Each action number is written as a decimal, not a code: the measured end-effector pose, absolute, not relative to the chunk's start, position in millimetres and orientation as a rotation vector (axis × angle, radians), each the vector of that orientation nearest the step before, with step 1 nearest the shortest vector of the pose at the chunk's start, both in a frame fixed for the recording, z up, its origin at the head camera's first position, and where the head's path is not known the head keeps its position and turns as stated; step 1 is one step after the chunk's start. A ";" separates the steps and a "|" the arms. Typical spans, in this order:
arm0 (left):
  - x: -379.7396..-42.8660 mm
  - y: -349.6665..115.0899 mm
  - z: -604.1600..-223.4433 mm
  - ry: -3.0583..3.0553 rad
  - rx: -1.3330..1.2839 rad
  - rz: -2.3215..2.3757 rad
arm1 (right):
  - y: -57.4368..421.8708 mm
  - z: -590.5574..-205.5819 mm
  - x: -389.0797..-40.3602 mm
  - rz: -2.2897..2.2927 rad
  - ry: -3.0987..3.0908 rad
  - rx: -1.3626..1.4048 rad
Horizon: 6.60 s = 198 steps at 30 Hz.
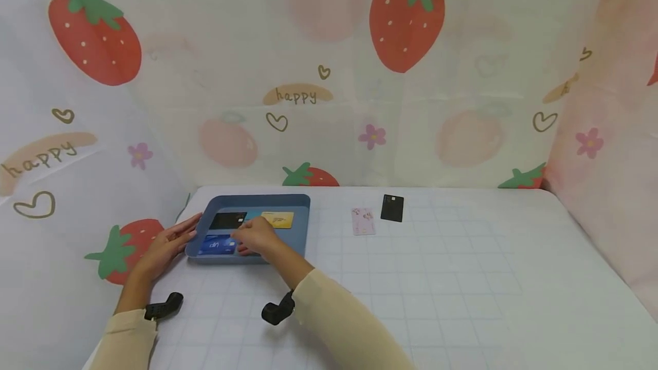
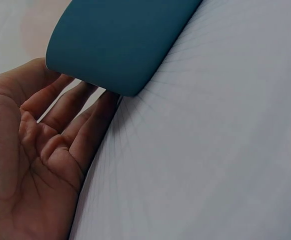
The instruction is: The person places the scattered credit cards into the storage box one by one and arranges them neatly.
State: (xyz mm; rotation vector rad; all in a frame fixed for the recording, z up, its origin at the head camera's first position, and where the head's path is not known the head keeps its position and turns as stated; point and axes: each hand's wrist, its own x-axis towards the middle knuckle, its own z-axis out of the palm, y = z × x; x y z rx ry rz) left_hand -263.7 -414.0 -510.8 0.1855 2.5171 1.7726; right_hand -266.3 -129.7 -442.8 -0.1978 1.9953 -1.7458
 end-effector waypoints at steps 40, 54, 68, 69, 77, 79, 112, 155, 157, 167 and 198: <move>-259.0 -409.3 -508.2 2.567 0.166 1.681 | -34.5 -393.9 -236.3 -1.650 2.101 -0.625; -255.3 -408.6 -502.7 2.548 0.155 1.691 | 1.4 -388.2 -235.4 -1.688 2.184 -0.688; -254.1 -409.1 -503.1 2.545 0.151 1.681 | 41.2 -389.5 -238.3 -1.733 2.270 -0.640; -254.3 -409.1 -503.0 2.547 0.147 1.677 | 44.0 -389.9 -239.1 -1.737 2.279 -0.629; -254.9 -409.3 -502.8 2.541 0.143 1.687 | 62.7 -396.1 -247.9 -1.750 2.382 -0.568; -254.4 -409.0 -502.9 2.538 0.148 1.693 | 66.9 -398.1 -250.0 -1.751 2.416 -0.570; -256.5 -413.5 -504.8 2.491 0.170 1.756 | 99.2 -432.1 -281.2 -1.606 2.822 -0.303; -256.9 -413.6 -506.4 2.488 0.212 1.783 | 108.7 -471.4 -291.3 -1.039 2.983 0.039; -257.0 -412.9 -505.7 2.496 0.198 1.766 | 107.1 -471.6 -292.9 -1.036 2.991 0.045; -256.3 -412.5 -505.5 2.490 0.176 1.752 | 100.1 -467.2 -296.9 -0.892 3.027 -0.008; -256.4 -411.3 -504.9 2.521 0.136 1.706 | 94.9 -459.5 -302.7 -0.765 2.935 -0.005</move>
